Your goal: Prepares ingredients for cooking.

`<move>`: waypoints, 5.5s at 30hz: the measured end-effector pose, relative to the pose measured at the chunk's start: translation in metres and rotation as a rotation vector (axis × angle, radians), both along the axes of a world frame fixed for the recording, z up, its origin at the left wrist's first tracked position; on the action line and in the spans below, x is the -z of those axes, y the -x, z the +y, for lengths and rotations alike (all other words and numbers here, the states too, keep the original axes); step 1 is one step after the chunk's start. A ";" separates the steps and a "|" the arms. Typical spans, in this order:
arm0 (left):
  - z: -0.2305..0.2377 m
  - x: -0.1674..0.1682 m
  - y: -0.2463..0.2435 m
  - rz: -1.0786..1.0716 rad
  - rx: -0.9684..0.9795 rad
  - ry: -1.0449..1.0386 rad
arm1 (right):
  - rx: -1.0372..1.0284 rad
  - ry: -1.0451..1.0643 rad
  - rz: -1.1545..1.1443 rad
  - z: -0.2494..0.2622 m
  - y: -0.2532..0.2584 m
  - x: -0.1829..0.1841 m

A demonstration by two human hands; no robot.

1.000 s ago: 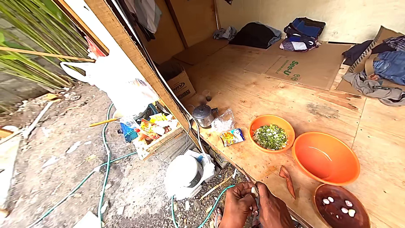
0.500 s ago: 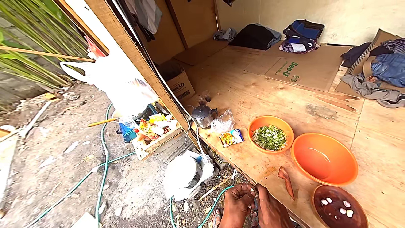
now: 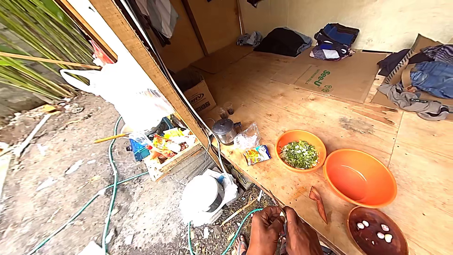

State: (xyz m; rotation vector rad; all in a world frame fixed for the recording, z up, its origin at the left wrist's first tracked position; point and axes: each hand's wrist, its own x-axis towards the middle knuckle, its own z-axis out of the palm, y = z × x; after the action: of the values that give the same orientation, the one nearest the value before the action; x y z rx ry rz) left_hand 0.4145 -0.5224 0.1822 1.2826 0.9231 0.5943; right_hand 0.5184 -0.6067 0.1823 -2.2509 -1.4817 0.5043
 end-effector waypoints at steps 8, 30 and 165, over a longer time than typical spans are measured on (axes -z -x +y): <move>0.011 0.007 0.004 -0.053 0.138 0.138 | 0.044 0.109 0.425 0.007 -0.018 0.000; 0.023 0.016 0.018 -0.234 0.144 0.419 | 0.063 0.017 0.912 0.000 -0.031 0.022; 0.142 0.029 0.207 0.099 -0.081 -0.051 | 0.093 -0.162 1.281 0.176 0.156 0.006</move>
State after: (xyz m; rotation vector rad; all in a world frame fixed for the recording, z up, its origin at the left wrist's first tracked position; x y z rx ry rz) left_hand 0.2078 -0.3801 0.1532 1.3350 1.0516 0.6248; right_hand 0.3628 -0.4305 0.1761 -1.2872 -0.6711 1.3662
